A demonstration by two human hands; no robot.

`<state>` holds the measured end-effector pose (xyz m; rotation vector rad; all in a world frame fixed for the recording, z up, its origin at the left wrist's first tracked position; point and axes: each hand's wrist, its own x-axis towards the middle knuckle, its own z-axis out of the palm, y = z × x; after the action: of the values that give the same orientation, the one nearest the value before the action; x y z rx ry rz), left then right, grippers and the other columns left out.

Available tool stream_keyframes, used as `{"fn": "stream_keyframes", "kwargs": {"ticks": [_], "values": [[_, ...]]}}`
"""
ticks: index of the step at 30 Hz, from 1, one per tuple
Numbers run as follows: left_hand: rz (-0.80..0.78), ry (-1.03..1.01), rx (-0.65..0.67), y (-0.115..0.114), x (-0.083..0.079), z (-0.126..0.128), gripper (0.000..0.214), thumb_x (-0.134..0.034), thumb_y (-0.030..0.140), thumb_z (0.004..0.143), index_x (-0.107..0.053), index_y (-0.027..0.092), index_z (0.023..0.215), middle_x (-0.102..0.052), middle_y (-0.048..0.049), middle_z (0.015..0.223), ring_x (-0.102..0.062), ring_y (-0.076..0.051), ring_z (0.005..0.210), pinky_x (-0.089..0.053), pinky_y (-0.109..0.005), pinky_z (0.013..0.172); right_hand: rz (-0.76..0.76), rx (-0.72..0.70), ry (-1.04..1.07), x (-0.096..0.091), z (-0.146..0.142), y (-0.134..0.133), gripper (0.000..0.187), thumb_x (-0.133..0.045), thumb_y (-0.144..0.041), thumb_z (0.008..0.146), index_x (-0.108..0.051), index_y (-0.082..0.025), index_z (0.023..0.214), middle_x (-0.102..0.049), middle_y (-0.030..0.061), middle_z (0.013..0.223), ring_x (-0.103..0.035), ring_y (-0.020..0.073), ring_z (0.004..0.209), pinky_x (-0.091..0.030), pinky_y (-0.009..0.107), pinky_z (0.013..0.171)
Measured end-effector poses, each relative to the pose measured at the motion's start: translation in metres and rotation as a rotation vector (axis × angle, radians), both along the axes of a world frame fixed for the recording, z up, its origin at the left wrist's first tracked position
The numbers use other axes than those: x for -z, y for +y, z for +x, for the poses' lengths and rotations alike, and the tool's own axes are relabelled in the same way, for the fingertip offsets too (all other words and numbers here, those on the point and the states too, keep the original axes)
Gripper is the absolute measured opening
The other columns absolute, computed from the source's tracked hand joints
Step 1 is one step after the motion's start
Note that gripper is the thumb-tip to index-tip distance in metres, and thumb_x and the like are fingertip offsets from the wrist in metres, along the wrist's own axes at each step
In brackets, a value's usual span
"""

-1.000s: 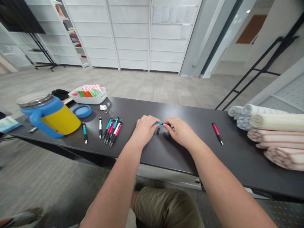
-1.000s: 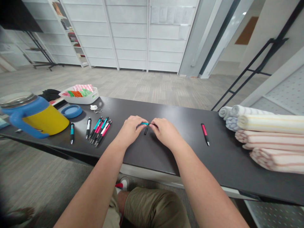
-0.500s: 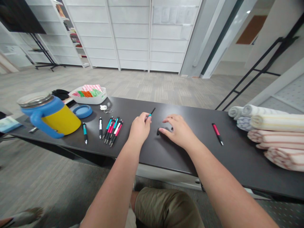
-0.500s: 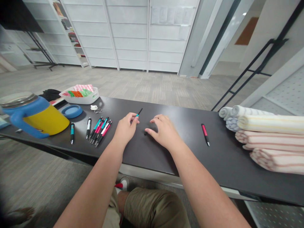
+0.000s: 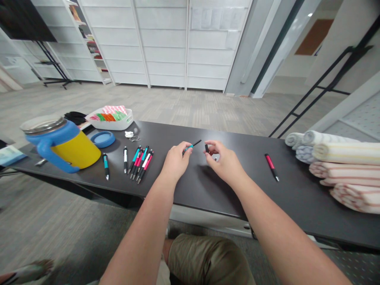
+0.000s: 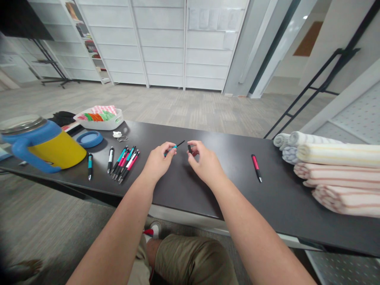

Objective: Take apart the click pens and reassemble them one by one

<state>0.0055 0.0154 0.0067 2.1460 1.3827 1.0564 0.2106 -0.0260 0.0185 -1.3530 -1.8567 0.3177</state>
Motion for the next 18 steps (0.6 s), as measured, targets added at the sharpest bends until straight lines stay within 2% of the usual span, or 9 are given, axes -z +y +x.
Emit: {"fn": "stream_keyframes", "kwargs": {"ticks": [3,7,18], "values": [[0.06,0.058,0.053,-0.0003,0.0006,0.0007,0.019,-0.055,0.029,0.101,-0.071,0.026,0.112,-0.077,-0.0028,0.111,-0.067,-0.024,0.102,-0.05,-0.037,0.093,-0.014,0.073,0.117,-0.0022,0.001,-0.0011,0.039,-0.063,-0.024,0.087,-0.056,-0.024,0.125,-0.078,0.0045,0.102,-0.072,0.0189,0.079,-0.055,0.034,0.081],[0.1,0.083,0.093,-0.0002,0.001,0.0011,0.02,-0.054,0.03,0.103,-0.071,0.026,0.113,-0.077,-0.0023,0.114,-0.065,-0.024,0.104,-0.049,-0.038,0.096,-0.014,0.14,0.06,-0.0048,0.0009,-0.0019,0.018,-0.061,-0.027,0.087,-0.064,-0.023,0.104,-0.077,0.0043,0.094,-0.069,0.0181,0.072,-0.053,0.032,0.074],[0.095,0.168,0.082,-0.0011,0.0009,0.0018,0.024,-0.054,0.031,0.102,-0.074,0.03,0.118,-0.075,-0.0048,0.112,-0.061,-0.025,0.107,-0.048,-0.04,0.1,0.085,0.179,-0.062,-0.0031,0.0047,0.0009,0.024,-0.055,-0.028,0.092,-0.071,-0.021,0.109,-0.072,0.0065,0.088,-0.065,0.0197,0.071,-0.052,0.035,0.075]]}}
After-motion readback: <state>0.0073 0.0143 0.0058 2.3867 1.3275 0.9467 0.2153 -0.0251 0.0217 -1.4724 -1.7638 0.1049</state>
